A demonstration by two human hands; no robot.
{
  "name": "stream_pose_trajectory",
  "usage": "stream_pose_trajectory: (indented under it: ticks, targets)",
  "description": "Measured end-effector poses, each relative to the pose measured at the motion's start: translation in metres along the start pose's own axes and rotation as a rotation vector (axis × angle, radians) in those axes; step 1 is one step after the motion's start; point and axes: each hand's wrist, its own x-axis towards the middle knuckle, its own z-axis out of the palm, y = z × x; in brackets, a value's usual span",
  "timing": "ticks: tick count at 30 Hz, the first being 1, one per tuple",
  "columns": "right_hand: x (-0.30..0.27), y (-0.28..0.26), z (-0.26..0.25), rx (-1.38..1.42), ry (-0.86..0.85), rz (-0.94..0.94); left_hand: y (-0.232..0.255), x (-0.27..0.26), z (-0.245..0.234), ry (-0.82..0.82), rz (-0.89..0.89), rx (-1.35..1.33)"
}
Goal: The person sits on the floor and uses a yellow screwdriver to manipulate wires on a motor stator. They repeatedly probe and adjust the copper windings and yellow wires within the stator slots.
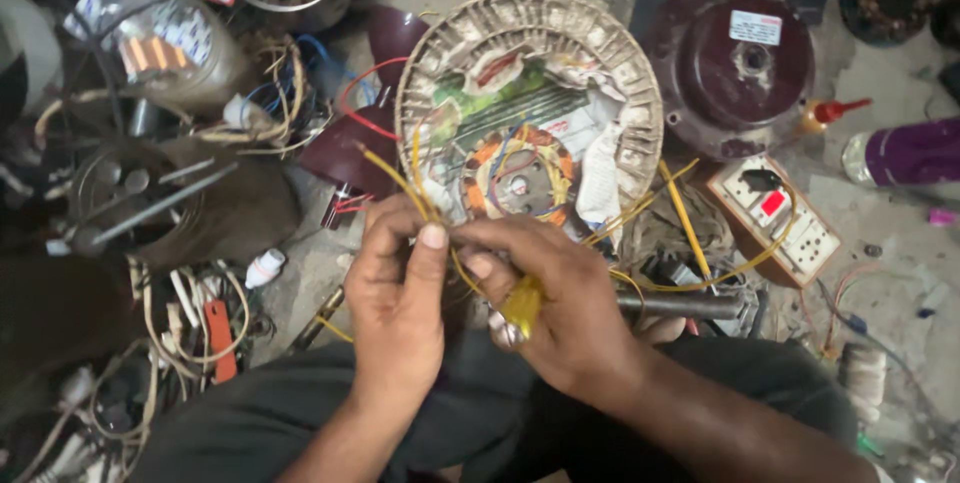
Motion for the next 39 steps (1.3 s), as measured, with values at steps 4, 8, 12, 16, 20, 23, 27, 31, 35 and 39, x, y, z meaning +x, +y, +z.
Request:
stream_pose_trajectory:
  ticks: [4,8,12,16,20,23,27,31,35,39]
  targets:
    - [-0.001,0.007,0.001,0.067,0.009,0.066,0.001,-0.004,0.0,-0.005,0.001,0.001]
    - [-0.003,0.014,0.001,0.124,-0.05,0.001,0.001,-0.006,0.0,-0.02,-0.009,-0.053]
    - [-0.003,0.014,-0.001,0.148,-0.011,0.112,0.001,-0.006,0.007,0.017,-0.086,-0.229]
    - [-0.001,0.017,-0.021,0.276,0.184,0.339,0.007,0.01,-0.009,0.132,-0.118,-0.019]
    - [0.015,0.042,-0.076,0.199,0.308,0.461,0.017,0.027,-0.027,0.091,0.148,0.467]
    - [0.025,0.065,-0.1,0.032,0.304,0.379,0.023,0.032,-0.031,0.019,0.299,0.734]
    - [0.026,0.091,-0.108,-0.015,0.273,0.231,0.02,0.033,-0.027,0.0,0.308,0.754]
    - [0.027,0.102,-0.11,-0.012,0.134,0.275,0.015,0.034,-0.027,0.004,0.281,0.756]
    - [0.029,0.102,-0.105,-0.005,0.114,0.322,0.004,0.039,-0.02,-0.008,0.227,0.731]
    - [0.031,0.099,-0.107,-0.107,0.096,0.33,0.001,0.044,-0.016,-0.048,0.193,0.753]
